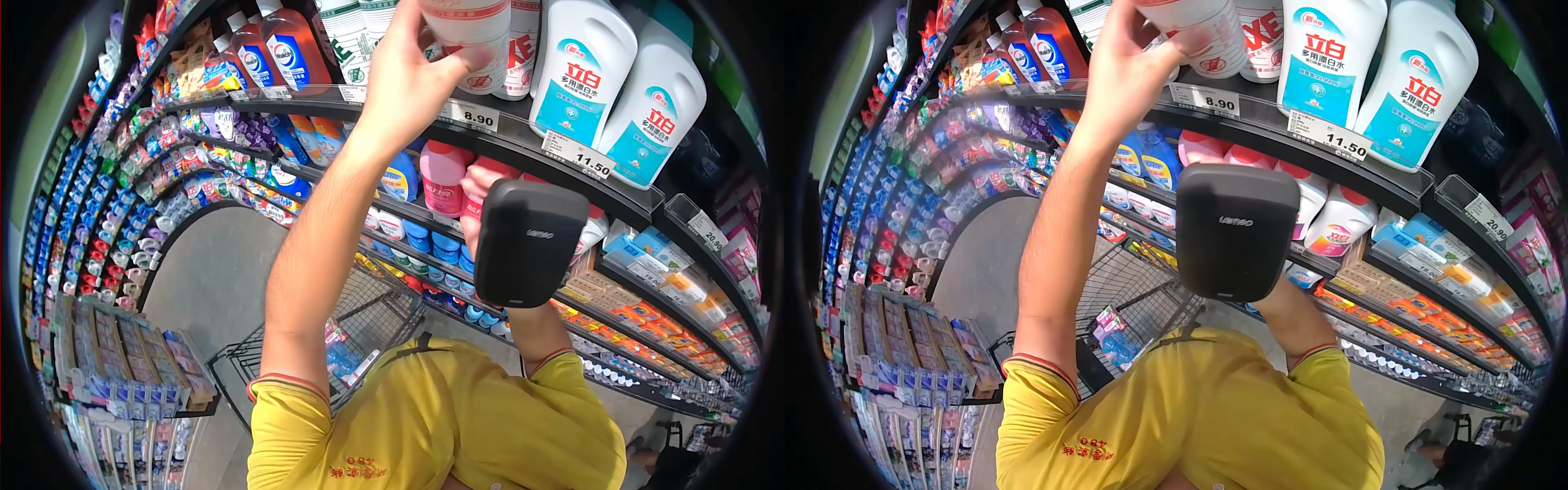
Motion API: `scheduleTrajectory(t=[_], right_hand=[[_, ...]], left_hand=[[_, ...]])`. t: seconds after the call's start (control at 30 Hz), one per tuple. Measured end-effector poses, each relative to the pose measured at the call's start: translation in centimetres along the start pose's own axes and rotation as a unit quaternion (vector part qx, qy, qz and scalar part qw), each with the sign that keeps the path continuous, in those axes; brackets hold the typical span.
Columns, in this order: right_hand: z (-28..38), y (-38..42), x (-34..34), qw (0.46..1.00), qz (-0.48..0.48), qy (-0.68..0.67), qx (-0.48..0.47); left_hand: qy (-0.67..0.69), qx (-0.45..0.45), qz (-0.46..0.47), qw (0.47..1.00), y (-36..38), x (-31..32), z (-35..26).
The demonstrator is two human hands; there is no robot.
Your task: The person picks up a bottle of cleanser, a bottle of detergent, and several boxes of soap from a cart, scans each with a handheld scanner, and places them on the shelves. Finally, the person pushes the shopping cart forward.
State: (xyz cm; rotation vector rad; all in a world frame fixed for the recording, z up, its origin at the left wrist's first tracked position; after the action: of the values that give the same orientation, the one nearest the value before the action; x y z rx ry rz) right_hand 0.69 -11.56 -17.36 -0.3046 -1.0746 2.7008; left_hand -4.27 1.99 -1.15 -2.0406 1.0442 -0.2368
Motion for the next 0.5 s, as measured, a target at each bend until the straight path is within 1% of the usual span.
scheduleTrajectory(t=[0.03, 0.1, 0.13, 0.17, 0.2, 0.23, 0.27, 0.3, 0.33, 0.37, 0.4, 0.47, 0.5], right_hand=[[0.2, 0.2, 0.0, 1.000, -0.001, -0.001, -0.002], [0.8, 0.5, 0.4, 0.999, 0.032, -0.004, 0.016], [1.1, 0.5, 0.5, 0.993, 0.018, -0.051, 0.109], [0.4, 1.1, 0.2, 0.993, 0.016, -0.051, 0.108], [-1.3, 2.1, 0.1, 0.977, 0.041, -0.170, 0.121], [-1.9, 2.3, 0.4, 0.947, 0.064, -0.286, 0.131], [-2.0, 2.5, 0.3, 0.947, 0.061, -0.286, 0.131], [-1.8, 2.5, 0.6, 0.889, 0.053, -0.440, 0.116], [-1.4, 2.4, 0.9, 0.806, 0.043, -0.582, 0.096], [-1.2, 2.3, 0.9, 0.806, 0.042, -0.582, 0.095], [-1.1, 2.3, 0.8, 0.843, 0.027, -0.529, 0.099], [-0.7, 2.4, 0.4, 0.904, -0.002, -0.415, 0.107], [-0.6, 2.5, 0.2, 0.928, -0.016, -0.355, 0.111]], left_hand=[[-0.002, 0.001, 0.001, 1.000, -0.5, 0.2, 0.3], [0.017, -0.009, 0.024, 1.000, -1.4, 0.8, 1.1], [-0.003, -0.014, 0.050, 0.999, -1.8, 1.0, 1.2], [-0.003, -0.013, 0.052, 0.999, -2.1, 1.1, 1.3], [-0.001, -0.061, 0.071, 0.996, -2.1, 1.3, 1.9], [0.001, -0.109, 0.091, 0.990, -2.2, 1.6, 2.4], [-0.155, -0.113, 0.102, 0.976, -1.7, 1.2, 2.0], [-0.153, -0.114, 0.103, 0.976, -1.6, 1.4, 2.2], [-0.166, -0.112, 0.085, 0.976, -1.6, 1.3, 2.5], [-0.181, -0.108, 0.067, 0.975, -1.7, 1.2, 2.8], [-0.180, -0.108, 0.068, 0.975, -1.7, 1.3, 3.3], [-0.087, -0.093, 0.076, 0.989, -1.3, 1.4, 4.5], [-0.086, -0.094, 0.077, 0.989, -1.0, 1.3, 5.1]])
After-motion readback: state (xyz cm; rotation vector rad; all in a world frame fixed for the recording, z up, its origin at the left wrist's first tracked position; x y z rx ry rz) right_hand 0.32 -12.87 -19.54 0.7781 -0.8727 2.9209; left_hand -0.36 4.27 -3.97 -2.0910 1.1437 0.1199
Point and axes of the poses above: each hand's wrist, its own y-axis away from the middle knuckle, its own x-axis out of the palm, z = x × y, the point moved 5 cm from there along -y, towards the middle knuckle, and after that the axes turned 11 degrees about z, right-handed, at the moved point
